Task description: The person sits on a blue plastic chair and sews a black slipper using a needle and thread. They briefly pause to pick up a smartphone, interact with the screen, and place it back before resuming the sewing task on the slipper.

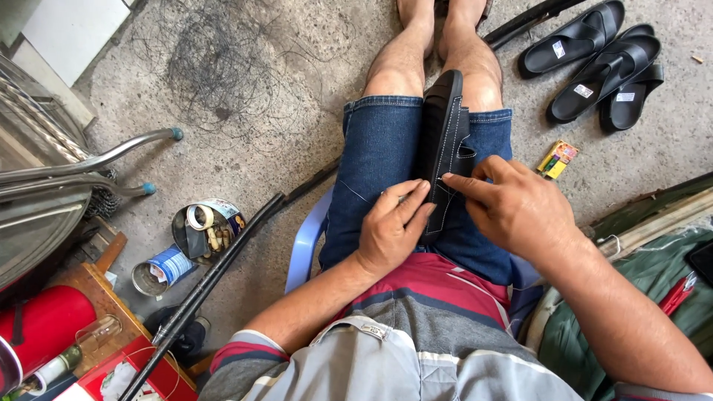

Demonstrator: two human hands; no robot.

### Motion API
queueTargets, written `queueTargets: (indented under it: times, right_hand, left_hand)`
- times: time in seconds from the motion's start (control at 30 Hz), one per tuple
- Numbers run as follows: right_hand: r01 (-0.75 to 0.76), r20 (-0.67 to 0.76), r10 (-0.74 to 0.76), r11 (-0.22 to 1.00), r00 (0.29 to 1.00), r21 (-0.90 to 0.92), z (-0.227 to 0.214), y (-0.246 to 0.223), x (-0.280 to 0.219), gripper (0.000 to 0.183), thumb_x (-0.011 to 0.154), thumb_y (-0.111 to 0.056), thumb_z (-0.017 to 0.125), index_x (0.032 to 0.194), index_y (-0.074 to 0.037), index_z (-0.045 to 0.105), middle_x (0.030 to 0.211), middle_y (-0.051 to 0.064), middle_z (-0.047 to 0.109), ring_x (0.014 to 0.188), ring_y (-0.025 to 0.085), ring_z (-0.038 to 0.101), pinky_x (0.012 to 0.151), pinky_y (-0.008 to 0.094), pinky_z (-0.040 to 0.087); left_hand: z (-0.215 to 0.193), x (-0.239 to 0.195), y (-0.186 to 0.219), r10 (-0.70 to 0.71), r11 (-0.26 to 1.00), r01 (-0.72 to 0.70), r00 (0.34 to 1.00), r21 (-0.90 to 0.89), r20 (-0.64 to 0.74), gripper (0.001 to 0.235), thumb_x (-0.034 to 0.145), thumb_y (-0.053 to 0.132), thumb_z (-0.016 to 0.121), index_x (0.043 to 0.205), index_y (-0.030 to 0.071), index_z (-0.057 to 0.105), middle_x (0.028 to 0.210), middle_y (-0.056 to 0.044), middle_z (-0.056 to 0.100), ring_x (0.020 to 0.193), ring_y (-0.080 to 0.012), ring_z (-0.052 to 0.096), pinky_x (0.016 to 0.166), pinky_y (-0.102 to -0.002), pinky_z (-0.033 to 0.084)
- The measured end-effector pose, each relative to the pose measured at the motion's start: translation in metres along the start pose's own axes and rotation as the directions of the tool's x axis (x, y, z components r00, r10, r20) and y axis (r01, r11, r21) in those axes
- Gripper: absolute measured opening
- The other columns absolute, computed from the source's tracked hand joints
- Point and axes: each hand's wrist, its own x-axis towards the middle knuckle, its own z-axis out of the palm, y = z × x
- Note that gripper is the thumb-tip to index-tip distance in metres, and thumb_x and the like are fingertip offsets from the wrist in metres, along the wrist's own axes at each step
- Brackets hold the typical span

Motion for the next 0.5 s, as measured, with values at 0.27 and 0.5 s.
queueTargets:
  times: [0.27,0.5]
  right_hand:
    - [0.085,-0.118,-0.104,0.984,0.988,-0.155,0.004,-0.006,0.003,0.024,0.074,-0.020,0.062,0.094,-0.030,0.069,0.078,-0.003,0.053,0.067,0.017,0.057,0.061,0.026,0.050]
    - [0.242,-0.110,-0.232,0.967,0.966,0.080,0.026,0.024,0.003,0.021,0.085,-0.012,0.064,0.105,-0.017,0.066,0.085,0.003,0.057,0.073,0.018,0.058,0.062,0.029,0.048]
  left_hand:
    - [0.010,-0.010,-0.011,0.108,0.993,-0.108,0.994,0.039,-0.001,0.035,0.082,0.011,0.065,0.117,0.010,0.059,0.109,-0.010,0.059,0.094,-0.0254,0.063,0.079,-0.032,0.054]
    - [0.004,-0.014,-0.014,0.101,0.995,-0.099,0.984,-0.024,0.144,0.049,0.089,0.005,0.065,0.132,0.010,0.041,0.119,-0.017,0.052,0.105,-0.0303,0.059,0.095,-0.037,0.050]
